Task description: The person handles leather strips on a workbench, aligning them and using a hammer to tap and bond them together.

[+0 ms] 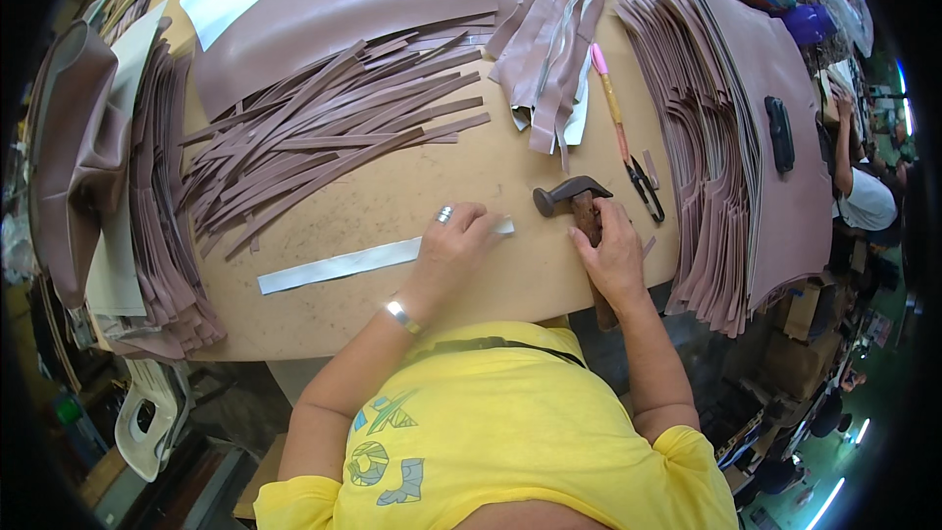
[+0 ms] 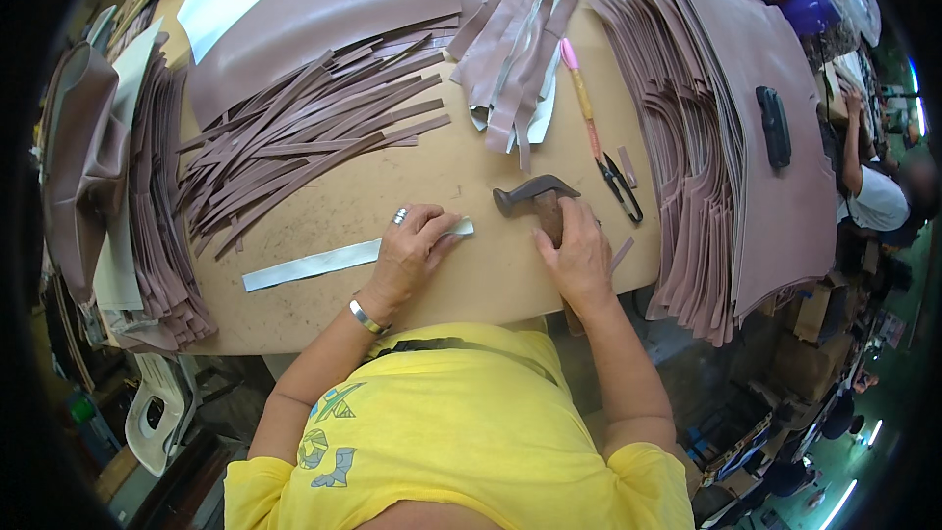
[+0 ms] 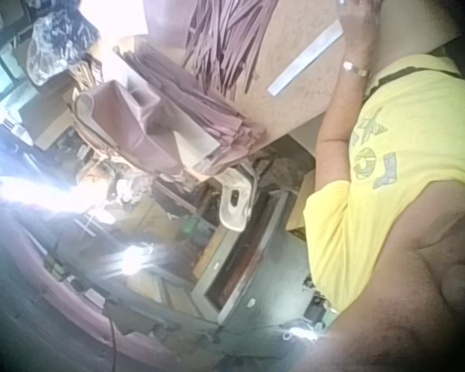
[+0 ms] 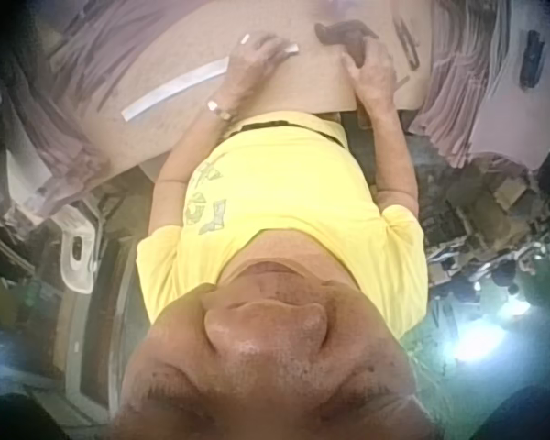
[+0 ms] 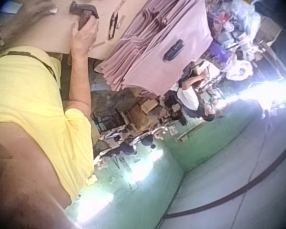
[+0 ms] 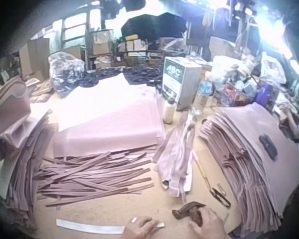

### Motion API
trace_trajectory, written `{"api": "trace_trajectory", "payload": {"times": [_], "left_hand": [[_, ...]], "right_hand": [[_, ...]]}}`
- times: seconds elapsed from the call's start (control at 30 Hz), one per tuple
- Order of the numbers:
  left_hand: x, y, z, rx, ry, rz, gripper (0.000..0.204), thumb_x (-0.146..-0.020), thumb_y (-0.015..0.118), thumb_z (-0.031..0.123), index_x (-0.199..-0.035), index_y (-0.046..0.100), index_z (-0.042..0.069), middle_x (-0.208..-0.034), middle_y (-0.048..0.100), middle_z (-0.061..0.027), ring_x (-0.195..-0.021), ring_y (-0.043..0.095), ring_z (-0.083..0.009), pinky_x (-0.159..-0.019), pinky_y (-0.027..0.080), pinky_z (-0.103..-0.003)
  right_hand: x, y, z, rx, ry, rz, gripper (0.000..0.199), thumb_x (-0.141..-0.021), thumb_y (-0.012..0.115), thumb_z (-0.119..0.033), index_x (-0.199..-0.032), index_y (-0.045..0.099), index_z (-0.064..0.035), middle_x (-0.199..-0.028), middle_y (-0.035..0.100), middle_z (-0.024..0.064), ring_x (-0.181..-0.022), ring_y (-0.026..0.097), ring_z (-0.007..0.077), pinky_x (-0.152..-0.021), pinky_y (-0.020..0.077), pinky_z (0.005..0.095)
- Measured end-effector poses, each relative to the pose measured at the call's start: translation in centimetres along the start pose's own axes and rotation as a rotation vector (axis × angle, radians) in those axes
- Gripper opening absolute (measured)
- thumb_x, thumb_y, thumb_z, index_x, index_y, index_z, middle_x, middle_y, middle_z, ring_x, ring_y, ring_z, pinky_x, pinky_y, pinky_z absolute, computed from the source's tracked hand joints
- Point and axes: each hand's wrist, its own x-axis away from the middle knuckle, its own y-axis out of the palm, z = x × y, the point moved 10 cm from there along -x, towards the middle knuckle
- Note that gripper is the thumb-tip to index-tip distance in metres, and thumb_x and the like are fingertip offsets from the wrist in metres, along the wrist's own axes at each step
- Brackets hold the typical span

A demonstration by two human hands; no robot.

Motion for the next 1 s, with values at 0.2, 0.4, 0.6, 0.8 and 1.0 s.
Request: {"api": "trace_trajectory", "payload": {"times": [0.2, 0.4, 0.6, 0.8, 1.0], "left_hand": [[0.0, -0.1, 0.7, -0.117, 0.045, -0.008, 0.025, -0.072, 0.074, 0.011, -0.095, 0.068, 0.01, -0.086, 0.06, -0.0051, -0.079, 0.056, -0.0229, -0.072, 0.045, -0.036], [0.0, 0.1, 0.4, -0.071, -0.001, -0.001, 0.022, -0.072, 0.074, 0.011, -0.094, 0.068, 0.009, -0.084, 0.059, -0.0053, -0.079, 0.056, -0.0238, -0.074, 0.044, -0.036], [0.0, -0.1, 0.3, -0.058, -0.011, 0.042, 0.019, -0.072, 0.074, 0.01, -0.091, 0.068, 0.008, -0.083, 0.059, -0.0058, -0.076, 0.056, -0.0241, -0.075, 0.044, -0.037], [-0.1, 0.2, 0.4, -0.081, 0.021, 0.043, 0.016, -0.072, 0.074, 0.008, -0.085, 0.066, 0.009, -0.082, 0.06, -0.0035, -0.075, 0.056, -0.0228, -0.073, 0.042, -0.036], [0.0, 0.5, 0.5, -0.111, 0.052, 0.032, 0.017, -0.07, 0.074, 0.008, -0.084, 0.065, 0.011, -0.082, 0.059, -0.002, -0.073, 0.055, -0.0218, -0.072, 0.041, -0.037]], "right_hand": [[-0.1, 0.9, 1.8, -0.193, 0.14, -0.071, 0.043, -0.075, 0.071, -0.009, -0.11, 0.049, 0.001, -0.092, 0.059, 0.0191, -0.082, 0.061, 0.0336, -0.074, 0.0488, 0.0383], [1.3, -0.4, -1.8, -0.184, -0.059, 0.021, 0.047, -0.077, 0.066, -0.003, -0.118, 0.044, 0.0009, -0.101, 0.059, 0.024, -0.089, 0.059, 0.0442, -0.077, 0.0482, 0.0472], [3.4, -0.4, -3.8, -0.141, -0.29, -0.022, 0.055, -0.077, 0.062, 0.002, -0.128, 0.042, 0.0, -0.105, 0.057, 0.0239, -0.088, 0.058, 0.0448, -0.074, 0.0489, 0.0472], [3.7, -0.8, -4.6, -0.138, -0.312, -0.049, 0.055, -0.075, 0.063, 0.004, -0.127, 0.049, -0.0043, -0.101, 0.06, 0.0178, -0.082, 0.061, 0.0388, -0.067, 0.0514, 0.0435], [3.7, -1.5, -5.8, -0.098, -0.354, -0.009, 0.053, -0.076, 0.062, 0.005, -0.127, 0.054, -0.0054, -0.099, 0.062, 0.016, -0.079, 0.063, 0.0338, -0.066, 0.0516, 0.0398]]}}
